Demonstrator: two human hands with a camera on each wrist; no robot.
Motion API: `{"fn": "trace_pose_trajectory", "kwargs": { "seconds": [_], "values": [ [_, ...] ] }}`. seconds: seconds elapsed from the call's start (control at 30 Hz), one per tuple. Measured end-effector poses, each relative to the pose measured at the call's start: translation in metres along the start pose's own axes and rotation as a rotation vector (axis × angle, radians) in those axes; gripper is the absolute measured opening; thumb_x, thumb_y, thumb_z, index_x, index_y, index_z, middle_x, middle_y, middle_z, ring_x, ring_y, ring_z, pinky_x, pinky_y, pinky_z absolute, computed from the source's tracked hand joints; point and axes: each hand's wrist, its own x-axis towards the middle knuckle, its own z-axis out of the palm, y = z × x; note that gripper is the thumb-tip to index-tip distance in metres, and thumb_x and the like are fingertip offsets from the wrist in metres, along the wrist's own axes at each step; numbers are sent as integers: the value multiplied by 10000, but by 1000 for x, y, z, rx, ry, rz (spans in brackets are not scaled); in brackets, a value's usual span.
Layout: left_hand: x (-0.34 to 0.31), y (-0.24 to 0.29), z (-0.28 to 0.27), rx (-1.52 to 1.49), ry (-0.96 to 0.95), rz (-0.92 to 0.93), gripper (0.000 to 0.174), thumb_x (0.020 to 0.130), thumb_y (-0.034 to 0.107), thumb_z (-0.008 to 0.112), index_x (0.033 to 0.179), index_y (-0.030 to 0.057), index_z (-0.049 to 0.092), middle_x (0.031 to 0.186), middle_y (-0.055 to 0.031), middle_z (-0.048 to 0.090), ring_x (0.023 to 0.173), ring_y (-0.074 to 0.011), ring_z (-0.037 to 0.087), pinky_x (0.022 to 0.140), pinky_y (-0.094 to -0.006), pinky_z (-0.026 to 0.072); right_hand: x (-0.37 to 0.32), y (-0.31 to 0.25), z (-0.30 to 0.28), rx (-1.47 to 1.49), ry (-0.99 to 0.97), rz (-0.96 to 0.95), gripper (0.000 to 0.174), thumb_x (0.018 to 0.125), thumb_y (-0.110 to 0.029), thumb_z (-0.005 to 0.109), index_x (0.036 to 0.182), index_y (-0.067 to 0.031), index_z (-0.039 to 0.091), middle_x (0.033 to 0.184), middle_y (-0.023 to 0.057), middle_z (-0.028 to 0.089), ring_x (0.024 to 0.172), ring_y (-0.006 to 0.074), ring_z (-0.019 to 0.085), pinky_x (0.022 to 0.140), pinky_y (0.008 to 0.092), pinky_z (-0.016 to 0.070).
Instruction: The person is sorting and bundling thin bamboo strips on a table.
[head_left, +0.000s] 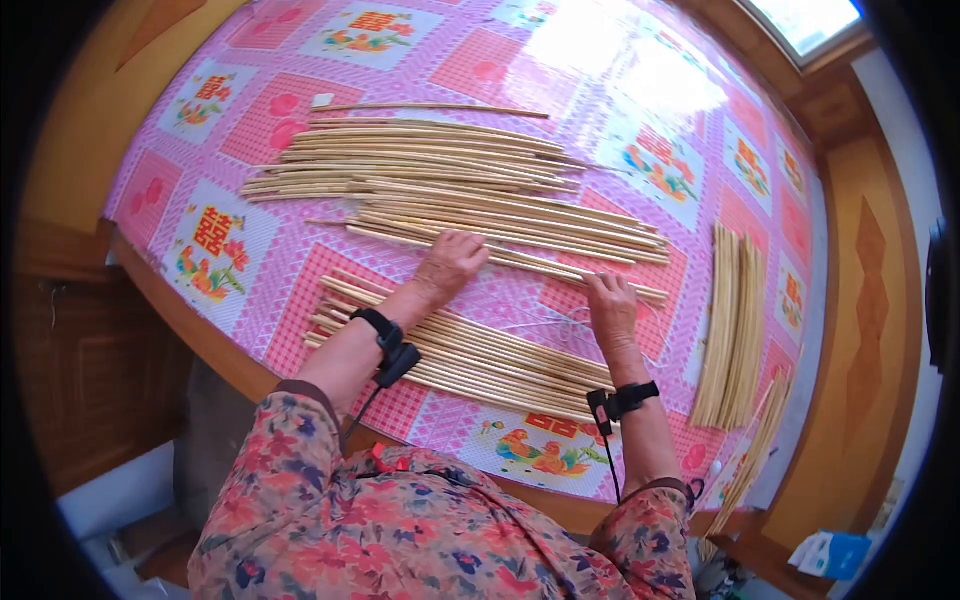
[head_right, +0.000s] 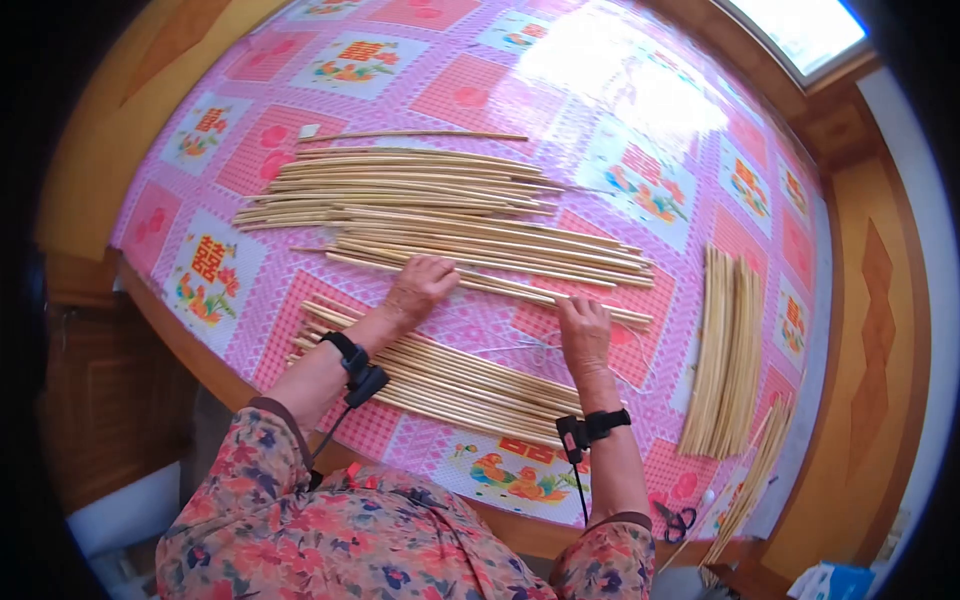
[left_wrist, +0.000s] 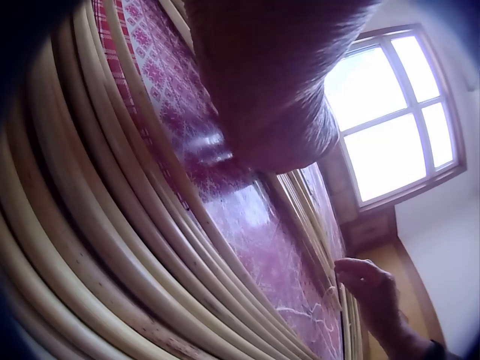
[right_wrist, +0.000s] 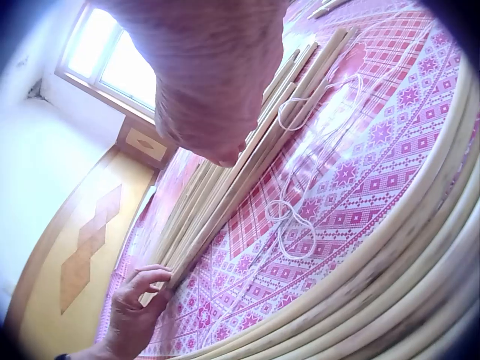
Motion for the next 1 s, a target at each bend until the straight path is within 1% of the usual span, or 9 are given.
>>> {"fn": "trace_pose_trajectory", "kwargs": {
  "seconds": [0.17, 0.43, 0.6, 0.67, 0.7, 0.77, 0.8, 0.87, 1.0],
  "values": [
    [3, 1, 5, 15, -64, -94, 140, 695, 93, 497, 822, 48, 534, 866, -72, 539, 843, -217, 530, 738, -338, 399, 16, -7, 12, -34, -89, -48, 117, 735, -111, 526, 846, -124, 562, 775, 28, 540, 778, 218, 521, 716, 365, 376],
    [7, -4, -3, -26, -91, -116, 135, 686, 98, 495, 810, 59, 531, 838, -69, 538, 819, -220, 530, 711, -333, 397, 29, -10, 5, -60, -99, -94, 39, 744, -117, 544, 780, -107, 533, 756, 58, 513, 755, 227, 522, 662, 366, 383],
    [6, 16, -33, -262, 185, -59, 100, 750, 87, 562, 839, 53, 533, 858, -61, 552, 797, -220, 539, 677, -332, 411, 22, -9, -3, 227, -42, -36, 43, 746, -52, 511, 772, -71, 483, 731, 103, 497, 719, 284, 513, 650, 383, 406],
    [-8, 24, -39, -696, 61, -356, 123, 793, 125, 578, 880, 47, 542, 893, -59, 565, 773, -172, 555, 623, -289, 442, 21, -9, -7, 292, -16, -12, 55, 743, -51, 523, 777, -69, 484, 728, 104, 500, 720, 284, 513, 652, 383, 408],
    [-14, 27, -40, -710, 58, -344, 123, 793, 125, 578, 880, 47, 542, 893, -59, 565, 773, -172, 555, 623, -289, 442, 19, -9, -9, 372, 12, -5, 68, 741, -50, 535, 782, -66, 484, 725, 104, 503, 722, 283, 513, 653, 383, 410],
    [-21, 29, -39, -1339, -297, -939, 170, 818, 173, 579, 919, 39, 556, 936, -68, 569, 782, -129, 562, 603, -239, 467, 19, -9, -12, 413, 11, 0, 83, 734, -49, 549, 787, -65, 487, 724, 103, 504, 722, 284, 512, 656, 381, 413],
    [-21, 30, -39, -1346, -301, -925, 170, 818, 173, 579, 919, 39, 556, 936, -68, 569, 782, -129, 562, 603, -239, 467, 19, -10, -13, 464, 9, -12, 99, 727, -47, 563, 792, -64, 490, 722, 103, 505, 723, 285, 511, 658, 378, 416],
    [-17, 31, -38, -1909, 14, -1188, 210, 837, 215, 557, 930, 27, 564, 927, -71, 576, 812, -125, 569, 642, -236, 488, 20, -11, -13, 439, 13, -9, 104, 730, -42, 571, 795, -60, 492, 726, 104, 508, 728, 287, 519, 657, 374, 422],
    [-15, 22, -24, -2064, 261, -1074, 239, 850, 242, 530, 931, 20, 566, 892, -72, 600, 824, -159, 590, 698, -260, 505, 25, -13, -17, 522, -54, -3, 74, 752, -75, 575, 807, -63, 528, 744, 106, 526, 741, 292, 534, 659, 376, 437]
  ]
}}
